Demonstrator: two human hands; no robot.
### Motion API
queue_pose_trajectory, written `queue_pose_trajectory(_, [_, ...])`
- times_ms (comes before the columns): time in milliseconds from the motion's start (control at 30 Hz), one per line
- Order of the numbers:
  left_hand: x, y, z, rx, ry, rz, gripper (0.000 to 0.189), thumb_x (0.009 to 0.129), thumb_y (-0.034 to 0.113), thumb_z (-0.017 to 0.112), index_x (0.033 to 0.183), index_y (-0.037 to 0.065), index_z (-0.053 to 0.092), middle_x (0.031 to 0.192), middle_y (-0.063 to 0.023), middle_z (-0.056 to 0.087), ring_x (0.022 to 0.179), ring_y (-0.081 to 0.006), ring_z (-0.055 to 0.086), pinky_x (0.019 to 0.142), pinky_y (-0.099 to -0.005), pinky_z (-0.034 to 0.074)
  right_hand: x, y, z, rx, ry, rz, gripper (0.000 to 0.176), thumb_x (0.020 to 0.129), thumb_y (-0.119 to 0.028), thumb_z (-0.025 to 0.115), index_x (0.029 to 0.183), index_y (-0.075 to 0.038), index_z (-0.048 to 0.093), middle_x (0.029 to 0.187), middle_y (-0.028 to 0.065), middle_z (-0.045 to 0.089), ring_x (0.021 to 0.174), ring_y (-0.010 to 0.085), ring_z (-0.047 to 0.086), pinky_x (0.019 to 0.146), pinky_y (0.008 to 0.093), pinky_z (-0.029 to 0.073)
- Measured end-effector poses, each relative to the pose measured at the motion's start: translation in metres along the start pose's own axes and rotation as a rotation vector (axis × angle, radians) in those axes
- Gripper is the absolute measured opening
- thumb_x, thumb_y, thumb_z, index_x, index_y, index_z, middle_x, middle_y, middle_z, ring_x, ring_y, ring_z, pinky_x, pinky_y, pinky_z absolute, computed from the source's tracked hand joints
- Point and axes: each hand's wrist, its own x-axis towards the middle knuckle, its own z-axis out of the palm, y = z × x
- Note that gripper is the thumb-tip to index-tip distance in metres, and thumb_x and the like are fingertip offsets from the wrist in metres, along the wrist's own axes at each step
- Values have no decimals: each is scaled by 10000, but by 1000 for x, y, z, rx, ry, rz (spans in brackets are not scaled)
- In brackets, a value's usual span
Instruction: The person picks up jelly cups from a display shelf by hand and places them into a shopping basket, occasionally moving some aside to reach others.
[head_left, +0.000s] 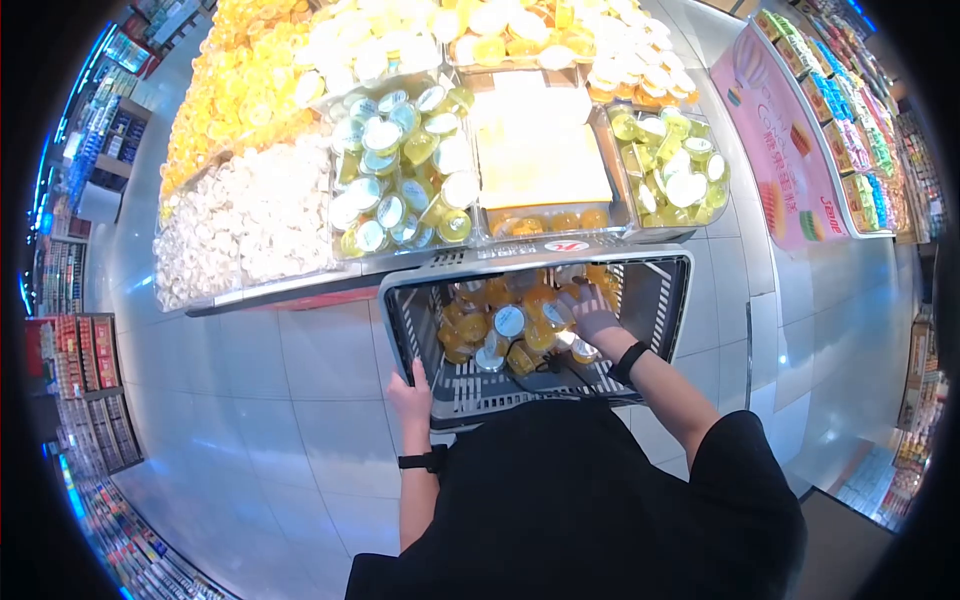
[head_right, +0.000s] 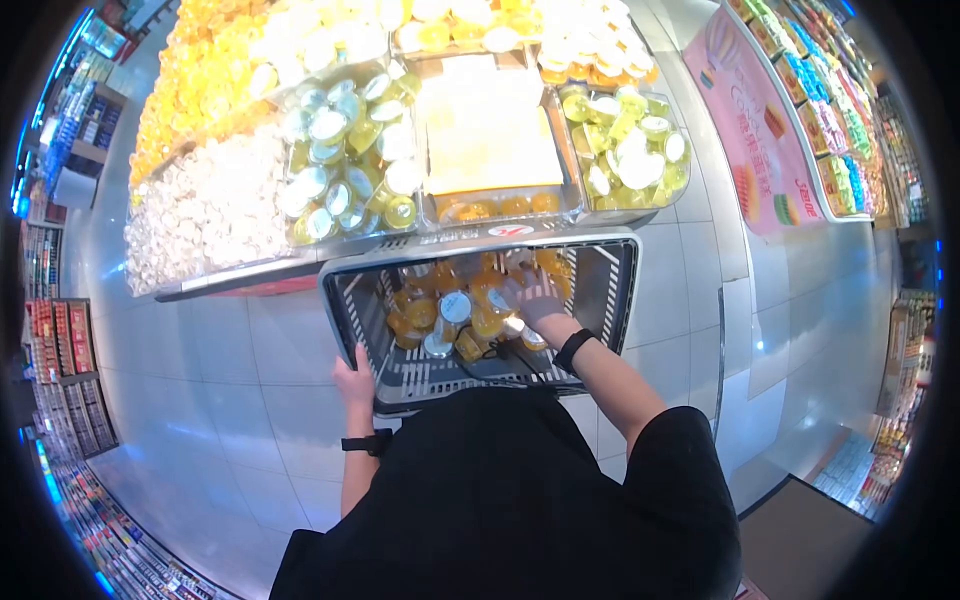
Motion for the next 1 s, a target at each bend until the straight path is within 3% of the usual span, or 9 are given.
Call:
queue_pose_trajectory(133, [-4,-11,5,8,-19,-32,354,894,277,629,960,-71,614,806,-252,657,770,-423,641,703,-455,490,18,33,-13,349,57,-84,706,751,-185,730,1376,-208,405,1300,203,514,1256,345,456,1005,430,427])
queue_pose_trajectory(200, [0,-7,5,13,-14,-27,353,893,275,631,955,-71,614,806,-251,659,772,-423,642,703,-457,489,19,26,-67,488,-214,58,624,764,-208,713,1322,-124,448,1182,216,598,1140,358,553,967,435,453])
queue_pose_trajectory(233, [-2,1,3,-32,16,20,346,892,271,630,947,-70,615,800,-248,659,763,-425,642,697,-455,490,14,19,-66,258,-123,49,590,770,-230,693,1281,-38,467,1107,220,638,1013,369,620,896,442,493])
queue_pose_trajectory(333, [-1,13,0,-95,46,45,331,891,262,630,937,-66,617,795,-238,661,755,-427,640,689,-449,492,-8,3,-155,467,-221,-35,574,780,-245,693,1253,14,494,989,210,675,907,361,661,838,417,521])
queue_pose_trajectory(400, [-3,9,1,-110,36,17,323,891,257,629,935,-63,618,796,-231,663,755,-426,640,686,-444,494,-14,6,-190,709,-271,-135,626,724,-226,723,1290,-61,513,909,183,690,887,332,670,790,392,537])
queue_pose_trajectory(600, [-1,12,0,-62,19,6,319,889,246,633,936,-69,617,802,-241,660,763,-427,640,687,-437,495,15,28,-333,1220,-167,-316,373,799,7,639,1160,-68,578,1160,78,631,949,176,636,851,302,499])
queue_pose_trajectory(667, [-1,4,3,-2,51,41,319,885,240,638,935,-75,615,802,-252,654,752,-432,636,680,-441,492,62,42,-347,870,-15,-320,392,797,-15,655,1174,-83,577,1099,87,646,1041,194,610,882,303,487])
queue_pose_trajectory(800, [-1,-1,2,16,23,27,308,880,227,643,939,-74,615,801,-254,652,741,-433,632,671,-444,490,198,73,-276,212,194,-228,407,826,-69,567,1222,-158,592,1046,214,657,965,388,620,891,396,507])
queue_pose_trajectory(1000, [-1,1,3,24,-17,-71,263,876,199,642,950,-52,624,794,-224,660,729,-408,641,660,-429,494,301,87,-134,107,243,-65,543,877,-166,584,1400,-182,437,1293,276,489,1176,400,531,960,429,480])
